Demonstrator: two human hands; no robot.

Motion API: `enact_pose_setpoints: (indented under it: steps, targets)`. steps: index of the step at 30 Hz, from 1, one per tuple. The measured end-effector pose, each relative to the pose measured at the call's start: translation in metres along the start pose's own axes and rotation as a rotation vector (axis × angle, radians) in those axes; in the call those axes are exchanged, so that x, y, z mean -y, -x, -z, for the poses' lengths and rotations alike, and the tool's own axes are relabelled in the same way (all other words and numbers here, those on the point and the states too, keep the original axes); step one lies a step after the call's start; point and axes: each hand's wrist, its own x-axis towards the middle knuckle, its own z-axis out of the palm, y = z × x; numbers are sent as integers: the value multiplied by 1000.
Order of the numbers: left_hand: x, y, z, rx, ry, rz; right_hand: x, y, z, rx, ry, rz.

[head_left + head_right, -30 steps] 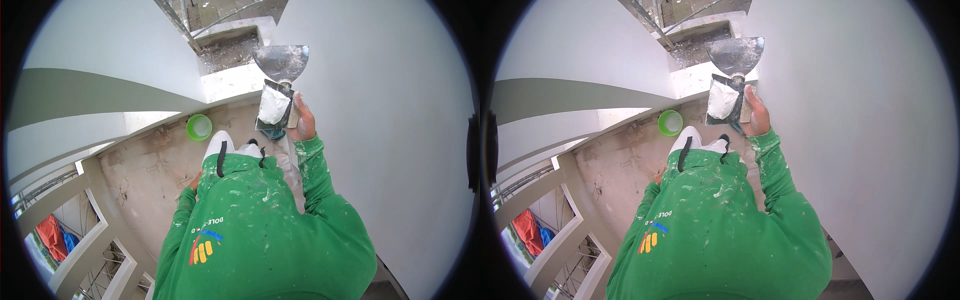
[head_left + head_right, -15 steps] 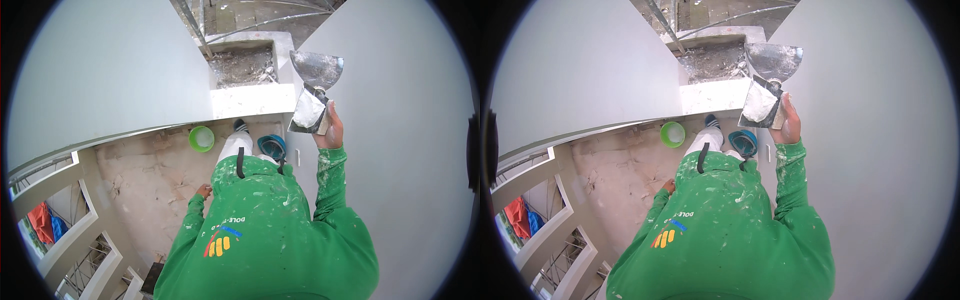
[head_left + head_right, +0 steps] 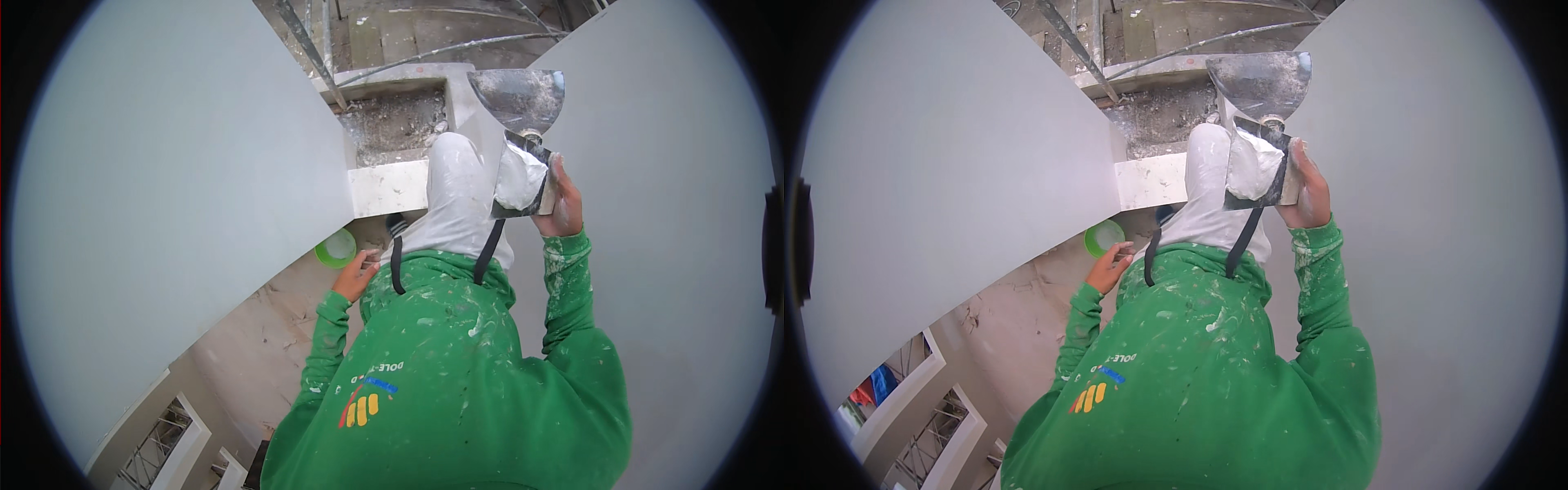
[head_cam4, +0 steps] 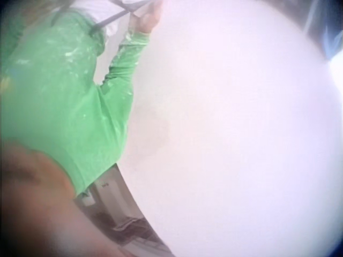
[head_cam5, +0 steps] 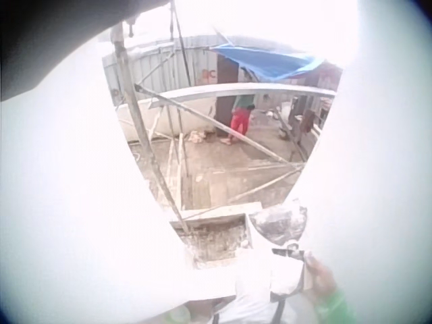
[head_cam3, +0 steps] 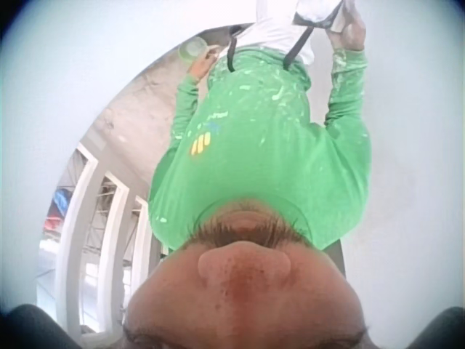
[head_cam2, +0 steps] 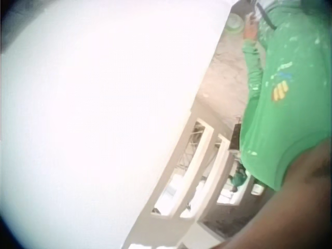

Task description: The person mixes a white paste on a board using a trowel and a smaller scraper. They briefly walk to a bathroom to fill a small container with water from a tap and return to the mixing area. Finally, they apply the mixed paste to a white wall using the trowel and scraper.

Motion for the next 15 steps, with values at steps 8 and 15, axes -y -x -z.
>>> enact_pose_setpoints:
  steps: [8,15]
  targets:
    - [-53,-60,1,17,-29,-193,-2,-2,-6,62,-103,13]
    - [-199,-129,-38,100,397,-466,5,-33,-12,246,-153,-159]
